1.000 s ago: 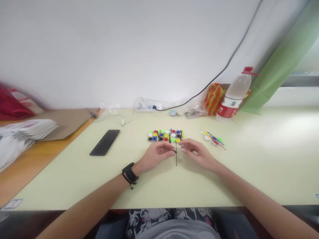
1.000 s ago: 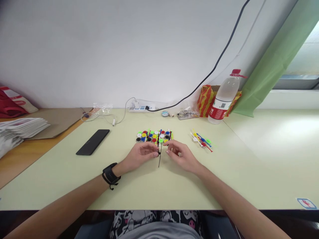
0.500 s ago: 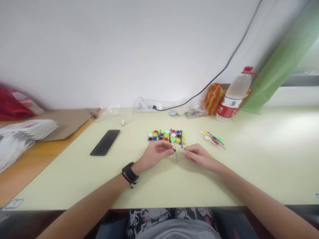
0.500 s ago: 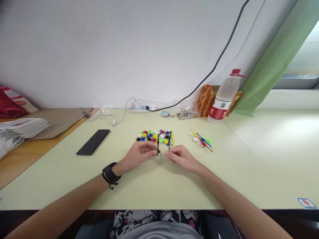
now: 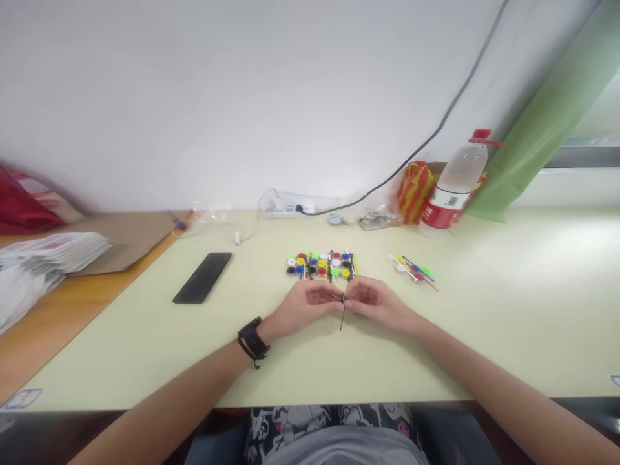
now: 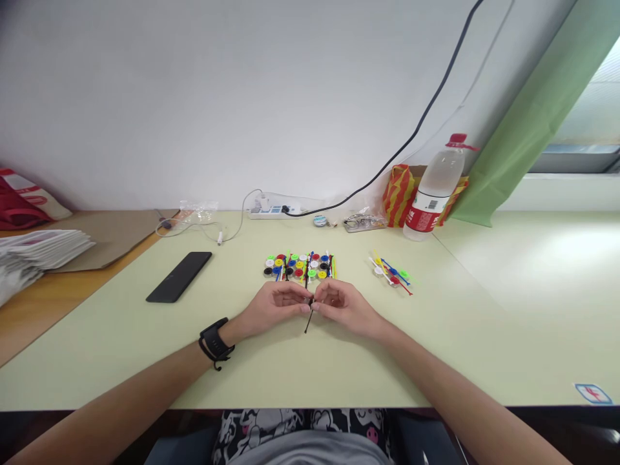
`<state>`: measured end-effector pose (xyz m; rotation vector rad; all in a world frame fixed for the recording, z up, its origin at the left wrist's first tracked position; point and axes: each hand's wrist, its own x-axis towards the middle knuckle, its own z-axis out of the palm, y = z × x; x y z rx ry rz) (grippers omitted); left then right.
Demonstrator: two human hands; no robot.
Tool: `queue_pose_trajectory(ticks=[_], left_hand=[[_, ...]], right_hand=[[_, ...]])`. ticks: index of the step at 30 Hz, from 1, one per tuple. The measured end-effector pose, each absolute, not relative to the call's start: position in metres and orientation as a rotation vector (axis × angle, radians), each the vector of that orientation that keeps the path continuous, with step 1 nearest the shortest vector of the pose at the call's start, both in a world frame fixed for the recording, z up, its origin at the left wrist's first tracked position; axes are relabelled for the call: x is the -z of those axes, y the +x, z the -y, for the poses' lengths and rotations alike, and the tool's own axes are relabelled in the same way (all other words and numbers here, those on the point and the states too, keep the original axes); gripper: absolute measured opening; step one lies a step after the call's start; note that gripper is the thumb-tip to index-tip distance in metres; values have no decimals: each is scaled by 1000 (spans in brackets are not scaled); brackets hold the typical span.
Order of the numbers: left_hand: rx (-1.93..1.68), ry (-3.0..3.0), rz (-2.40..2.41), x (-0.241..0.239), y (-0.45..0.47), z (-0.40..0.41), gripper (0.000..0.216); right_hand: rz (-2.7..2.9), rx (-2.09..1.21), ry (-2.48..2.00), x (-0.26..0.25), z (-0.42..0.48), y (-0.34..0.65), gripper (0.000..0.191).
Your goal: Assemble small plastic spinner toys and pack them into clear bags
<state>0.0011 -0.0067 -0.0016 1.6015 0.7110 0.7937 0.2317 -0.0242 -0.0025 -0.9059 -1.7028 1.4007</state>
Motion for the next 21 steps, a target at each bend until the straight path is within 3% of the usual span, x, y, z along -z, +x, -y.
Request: queue_pose_trajectory(ticks=[6,11,12,15,18,21], left_hand=[[-852,1598,-727,1,2,6,35],[-896,1566,-806,-2,2,3,36],[-896,1558,-807,-3,2,3,35],[-901,1545,-798,-3,2,3,35],[-900,1547,-795,-3,2,4,35],[-890,1540,-802,-4,3,5,34]], right_hand=[[1660,-1363,-903,3,25,233,32],[1668,-1204,-951,-1,30,234,61],[1667,-1182,-957,-1,31,235,59],[1716,-1233,-967,-1,29,237,26],[1778,-1384,-895,0,26,241,63],[1752,-1359,-877,0,24,243,62]])
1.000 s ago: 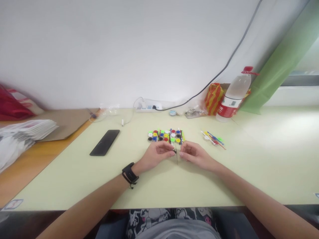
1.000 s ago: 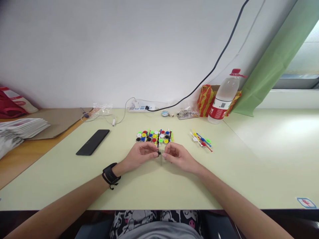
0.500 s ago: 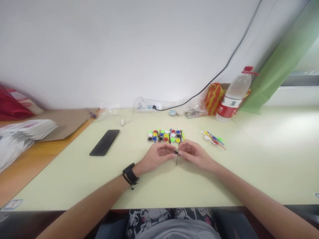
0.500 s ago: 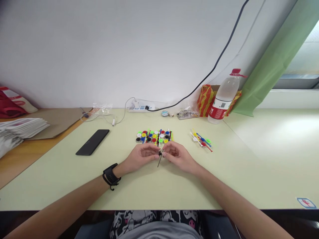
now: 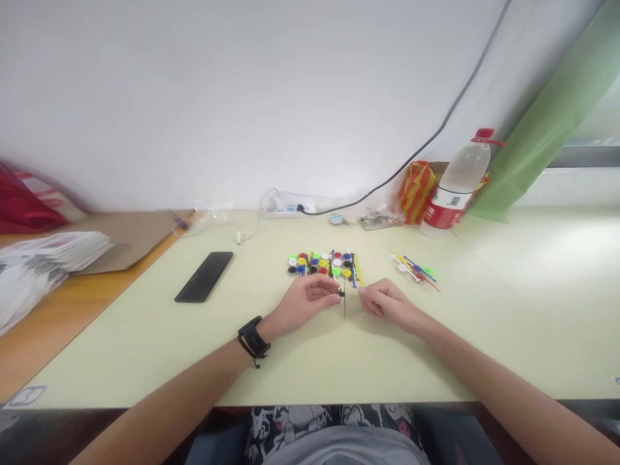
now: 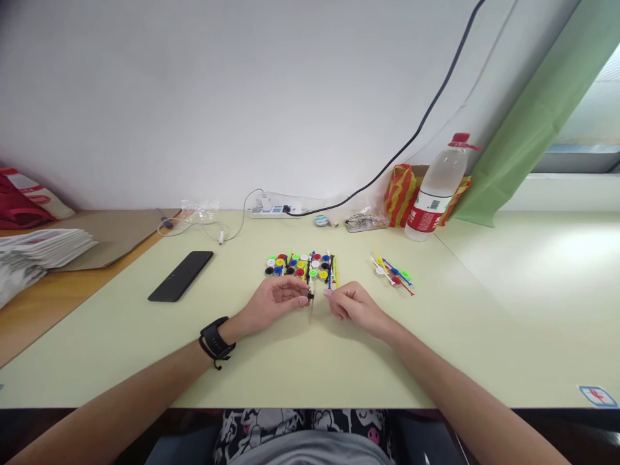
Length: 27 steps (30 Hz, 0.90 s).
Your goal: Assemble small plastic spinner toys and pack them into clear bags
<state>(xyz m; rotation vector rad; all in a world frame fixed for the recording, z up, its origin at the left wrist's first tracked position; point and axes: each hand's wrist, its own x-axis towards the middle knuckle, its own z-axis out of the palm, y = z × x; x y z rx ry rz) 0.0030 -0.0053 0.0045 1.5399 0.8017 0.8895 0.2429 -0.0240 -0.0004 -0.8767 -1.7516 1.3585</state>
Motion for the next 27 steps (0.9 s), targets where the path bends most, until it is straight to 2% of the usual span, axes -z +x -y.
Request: queue_pose_trajectory(ticks=[4,6,22,24,27], left_hand=[[-880,1547,-793,-4,3,6,34],[-874,1559,-777,-2,3,5,34],[-820,1610,-715,3,2,5,32],[-836,1614,-733,3,2,5,32],[-857,1610,-761,1,2,4,33]], right_hand=[[1691,-1346,-941,-1,24,239,38],[1657,-1375,-910,-1,25,237,33],[1660,-1384,-895,1,24,236,24],[1627,-1365,-891,0,26,236,28],[1626,-1294,-909,0,28,236,61]])
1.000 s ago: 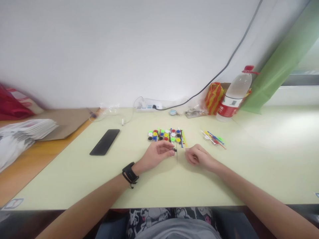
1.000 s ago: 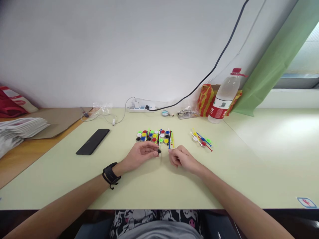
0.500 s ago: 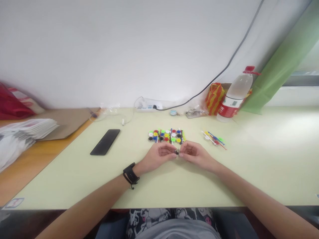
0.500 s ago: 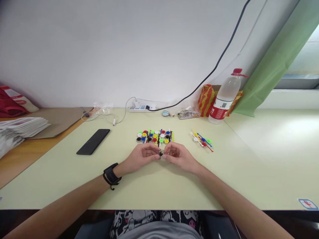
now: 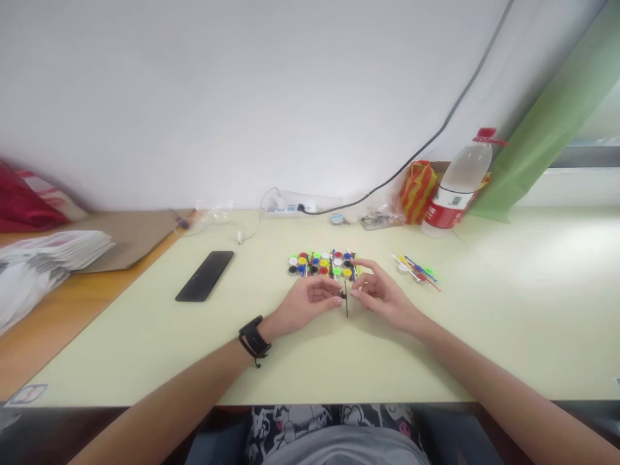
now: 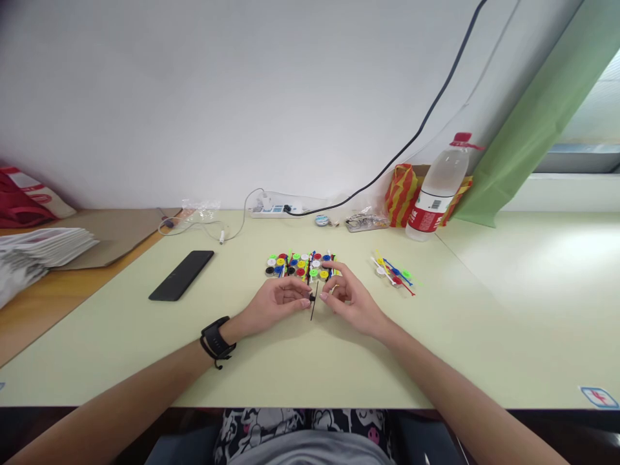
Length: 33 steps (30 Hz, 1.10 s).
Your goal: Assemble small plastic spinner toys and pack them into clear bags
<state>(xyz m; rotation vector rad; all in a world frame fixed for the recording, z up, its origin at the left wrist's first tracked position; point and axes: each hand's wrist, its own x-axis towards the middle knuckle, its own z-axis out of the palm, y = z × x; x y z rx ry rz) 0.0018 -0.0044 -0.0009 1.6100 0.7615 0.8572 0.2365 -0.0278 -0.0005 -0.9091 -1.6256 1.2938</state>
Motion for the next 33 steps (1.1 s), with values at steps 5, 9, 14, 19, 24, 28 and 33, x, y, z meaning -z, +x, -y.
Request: queue_pose_trajectory(ticks=[5,9,14,19,24,28,33], left_hand=[[-872,1577,-778,-2,2,4,33],[-876,1534,-784,-3,2,5,33],[-874,1533,-779,-4,3,5,34],[-867,1562,-772,-2,3,6,34],[-852,1603,-757,1,2,5,35],[-827,1619,-735,2,2,5,35],[-785,1632,-718,0,2,7,37]], right_hand=[[1639,-1243,-936,1,28,238,54],[1809,-1399,-937,-2,25,243,61],[1731,-1375,-956,-5,25,243,49],[1638,-1395,-945,-5,26,237,34],[1661,-1369,-906,-2,24,235,32],[1685,-1358,-915,-2,24,235,31],[1704,-1365,-929,-2,24,235,33]])
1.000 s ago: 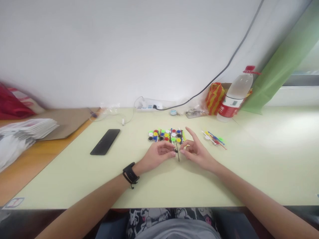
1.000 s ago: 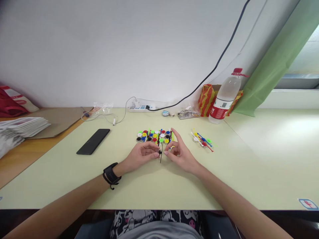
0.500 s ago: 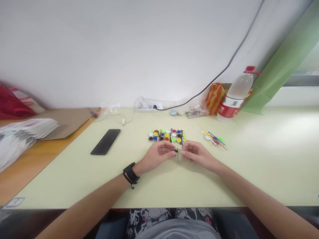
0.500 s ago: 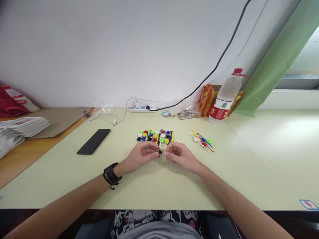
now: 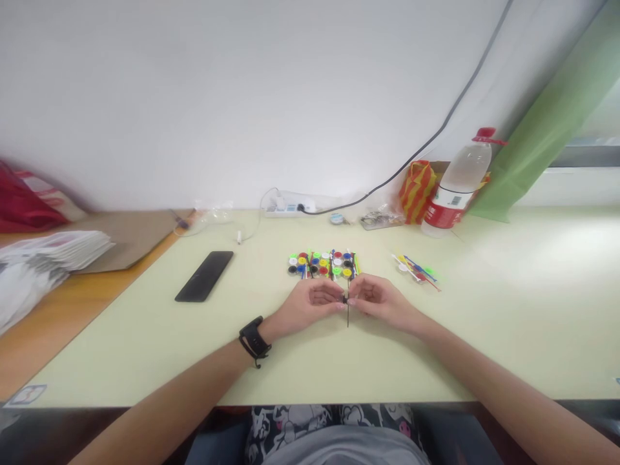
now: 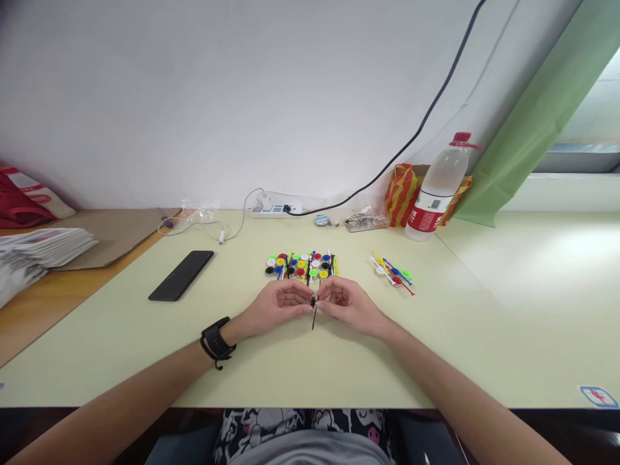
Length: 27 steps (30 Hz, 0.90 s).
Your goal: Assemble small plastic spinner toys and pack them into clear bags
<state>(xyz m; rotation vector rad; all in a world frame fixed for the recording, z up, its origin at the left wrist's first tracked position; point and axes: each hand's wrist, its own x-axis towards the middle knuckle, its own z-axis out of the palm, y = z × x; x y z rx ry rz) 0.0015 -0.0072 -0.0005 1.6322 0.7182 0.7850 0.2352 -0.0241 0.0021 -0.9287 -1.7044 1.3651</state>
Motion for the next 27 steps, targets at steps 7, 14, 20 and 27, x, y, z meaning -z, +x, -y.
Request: queue_pose_trajectory(ticks=[7,14,20,27], left_hand=[[-741,1635,-673,0,3,11,37],[-797,2044,-764,-3,0,11,30],[-798,2108,-839,-6,0,11,19],[-740,2231,-727,-11,-1,16,34]], right_hand=[[1708,-1399,-895,1,24,234,34],[1862,-1090,-1013,0,20,244,29],[1712,-239,-1410,6,-12,298,26],[1767,85,-1909,32,-27,345,55]])
